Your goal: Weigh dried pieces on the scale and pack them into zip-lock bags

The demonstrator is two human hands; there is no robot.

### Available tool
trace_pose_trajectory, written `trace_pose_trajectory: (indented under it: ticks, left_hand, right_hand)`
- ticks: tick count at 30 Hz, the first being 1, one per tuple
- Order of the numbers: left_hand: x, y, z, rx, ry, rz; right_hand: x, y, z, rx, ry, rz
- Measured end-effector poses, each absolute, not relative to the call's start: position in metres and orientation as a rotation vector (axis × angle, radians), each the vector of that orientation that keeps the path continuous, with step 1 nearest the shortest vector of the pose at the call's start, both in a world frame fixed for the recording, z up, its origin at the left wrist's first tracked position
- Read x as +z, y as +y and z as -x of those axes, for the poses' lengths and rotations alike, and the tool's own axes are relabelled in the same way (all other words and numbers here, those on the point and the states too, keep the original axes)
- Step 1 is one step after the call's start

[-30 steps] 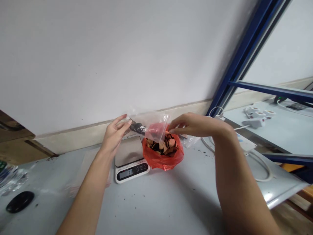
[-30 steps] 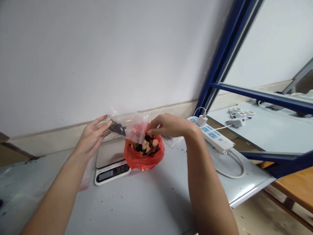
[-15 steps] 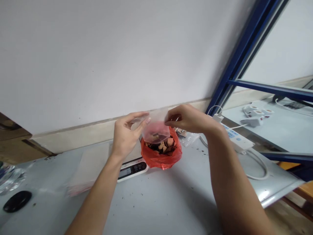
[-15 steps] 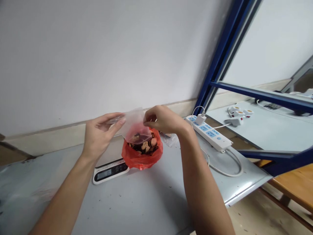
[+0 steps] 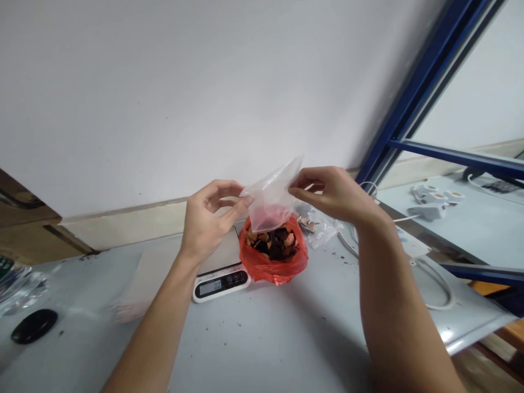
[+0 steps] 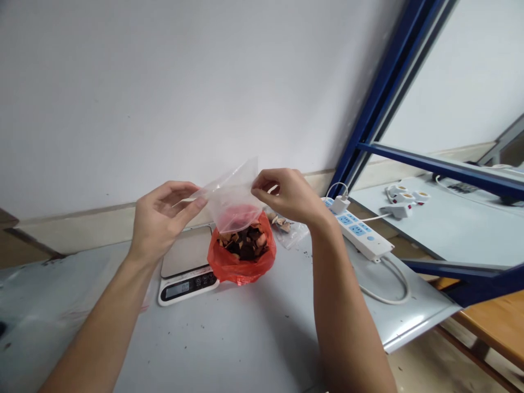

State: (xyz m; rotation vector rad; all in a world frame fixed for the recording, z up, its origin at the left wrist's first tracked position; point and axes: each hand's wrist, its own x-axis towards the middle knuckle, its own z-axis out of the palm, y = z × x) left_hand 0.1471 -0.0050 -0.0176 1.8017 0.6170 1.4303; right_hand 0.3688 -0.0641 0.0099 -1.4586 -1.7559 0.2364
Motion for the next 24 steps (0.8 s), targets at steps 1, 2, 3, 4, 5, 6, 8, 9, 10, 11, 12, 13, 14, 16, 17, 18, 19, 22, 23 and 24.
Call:
trace_pose_trajectory:
  ticks: [1,2,3,4,5,6,8,9,10,11,12,13,14,16,17,18,19,22,23,24]
  left_hand:
    - [-0.017,-0.005,-0.146,1.43,0.621,-1.805]
    - [-0.017,-0.005,-0.146,1.429,0.63,-1.806]
    - [-0.016,-0.005,-0.145,1.429,0.644,-1.802]
    - [-0.017,-0.004,-0.144,1.432,0.656,-1.789]
    - [-0.017,-0.004,-0.143,1.44,0.663,-1.765]
    - [-0.018,-0.003,-0.143,1.451,0.662,-1.732]
    - [-0.02,0.0,-0.141,1.489,0.636,-1.646]
    - [-0.021,0.002,-0.141,1.516,0.618,-1.598]
    - [-0.022,0.004,-0.14,1.544,0.602,-1.549]
    - [-0.023,0.005,-0.14,1.574,0.593,-1.501]
    - [-0.024,0.006,-0.139,1.601,0.588,-1.456]
    - [-0.024,0.007,-0.138,1.621,0.587,-1.419]
    - [-0.024,0.008,-0.137,1.631,0.591,-1.392]
    - [-0.024,0.009,-0.134,1.633,0.6,-1.362]
    - [-0.024,0.009,-0.133,1.629,0.604,-1.352]
    - [-0.023,0.009,-0.131,1.623,0.607,-1.341]
    - [-0.023,0.009,-0.128,1.615,0.61,-1.329]
    - [-0.021,0.01,-0.119,1.578,0.657,-1.331]
    - [-0.02,0.011,-0.114,1.561,0.699,-1.357]
    - [-0.019,0.013,-0.11,1.537,0.751,-1.393]
  right_hand:
    - [0.01,-0.063,-0.366,0.237,-1.769,1.448]
    - [0.009,-0.062,-0.364,0.24,-1.779,1.435]
    - [0.008,-0.061,-0.362,0.245,-1.781,1.422]
    - [0.007,-0.059,-0.361,0.253,-1.772,1.41]
    - [0.005,-0.057,-0.36,0.274,-1.751,1.402]
    - [0.003,-0.055,-0.359,0.32,-1.718,1.402]
    - [-0.002,-0.051,-0.357,0.513,-1.628,1.434]
    - [-0.004,-0.048,-0.356,0.65,-1.577,1.448]
    - [-0.007,-0.046,-0.355,0.797,-1.527,1.45]
    - [-0.01,-0.043,-0.354,0.94,-1.482,1.435]
    - [-0.013,-0.041,-0.351,1.06,-1.443,1.401]
    - [-0.016,-0.039,-0.349,1.152,-1.418,1.354]
    - [-0.019,-0.037,-0.345,1.224,-1.412,1.305]
    - [-0.024,-0.033,-0.338,1.336,-1.44,1.229]
    - [-0.025,-0.032,-0.334,1.376,-1.457,1.203]
    - [-0.027,-0.03,-0.331,1.401,-1.464,1.186]
    - [-0.028,-0.029,-0.329,1.406,-1.458,1.179]
    - [-0.031,-0.026,-0.327,1.28,-1.447,1.242]
    - [-0.031,-0.025,-0.328,1.222,-1.462,1.282]
    - [-0.031,-0.025,-0.328,1.174,-1.483,1.319]
